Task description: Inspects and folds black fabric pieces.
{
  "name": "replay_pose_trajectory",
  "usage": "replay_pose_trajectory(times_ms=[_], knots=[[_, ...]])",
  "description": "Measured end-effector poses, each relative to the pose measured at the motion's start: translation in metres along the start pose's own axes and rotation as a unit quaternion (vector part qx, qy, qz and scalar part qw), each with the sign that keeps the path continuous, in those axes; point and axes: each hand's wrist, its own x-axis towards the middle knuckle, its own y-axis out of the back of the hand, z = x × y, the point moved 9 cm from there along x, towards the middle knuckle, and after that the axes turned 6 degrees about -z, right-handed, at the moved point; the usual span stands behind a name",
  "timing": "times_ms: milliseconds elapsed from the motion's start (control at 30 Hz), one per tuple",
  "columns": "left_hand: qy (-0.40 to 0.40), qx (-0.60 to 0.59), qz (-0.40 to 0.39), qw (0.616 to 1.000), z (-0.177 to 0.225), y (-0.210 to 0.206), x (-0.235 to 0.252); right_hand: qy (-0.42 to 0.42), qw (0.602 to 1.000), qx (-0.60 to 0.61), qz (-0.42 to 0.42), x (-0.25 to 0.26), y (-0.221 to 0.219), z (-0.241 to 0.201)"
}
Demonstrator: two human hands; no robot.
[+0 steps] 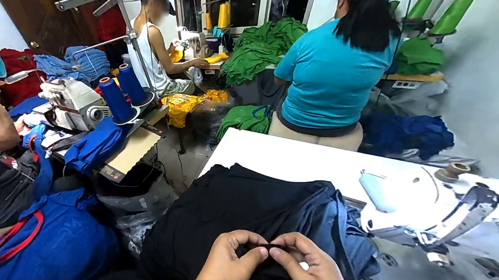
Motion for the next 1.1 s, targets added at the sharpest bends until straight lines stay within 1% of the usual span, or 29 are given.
replay_pose_trajectory(times_ms=[67,133,233,300,367,400,500,533,600,633,800,933,1100], knots=[[-0.009,0.023,0.01,1.0,0.002,-0.002,-0.001,-0.021,1.0,-0.008,0.015,0.001,0.003,0.0],[-0.01,0.039,0.021,0.999,0.004,-0.002,-0.003,-0.072,0.996,0.012,0.047,0.002,0.011,0.003],[-0.007,0.048,0.039,0.998,0.004,0.001,-0.003,-0.146,0.982,0.101,0.064,0.003,0.019,0.008],[-0.014,0.044,0.05,0.998,0.004,0.002,-0.003,-0.163,0.974,0.152,0.048,0.001,0.016,0.008],[-0.022,0.037,0.059,0.997,0.004,0.002,-0.004,-0.151,0.974,0.167,0.026,0.0,0.012,0.004],[-0.024,0.033,0.061,0.997,0.004,0.002,-0.004,-0.131,0.98,0.146,0.017,-0.001,0.011,0.001],[-0.033,0.025,0.064,0.997,0.004,0.002,-0.004,-0.047,0.999,0.0,0.019,-0.001,0.011,-0.013],[-0.035,0.024,0.063,0.997,0.003,0.002,-0.003,-0.022,0.999,-0.041,0.021,-0.001,0.009,-0.019],[-0.034,0.019,0.061,0.997,0.002,0.002,-0.003,0.0,0.996,-0.089,0.025,-0.003,0.005,-0.026],[-0.034,0.016,0.062,0.997,0.002,0.003,-0.003,0.005,0.995,-0.093,0.033,-0.004,0.005,-0.029],[-0.029,0.001,0.065,0.997,-0.002,0.004,-0.004,0.011,0.996,-0.036,0.082,-0.006,0.008,-0.028],[-0.036,-0.008,0.068,0.997,-0.001,0.003,-0.005,0.011,0.996,-0.033,0.08,-0.006,0.005,-0.025],[-0.073,-0.012,0.071,0.995,-0.003,-0.002,-0.006,0.025,0.995,-0.062,0.078,-0.004,0.001,-0.026]])
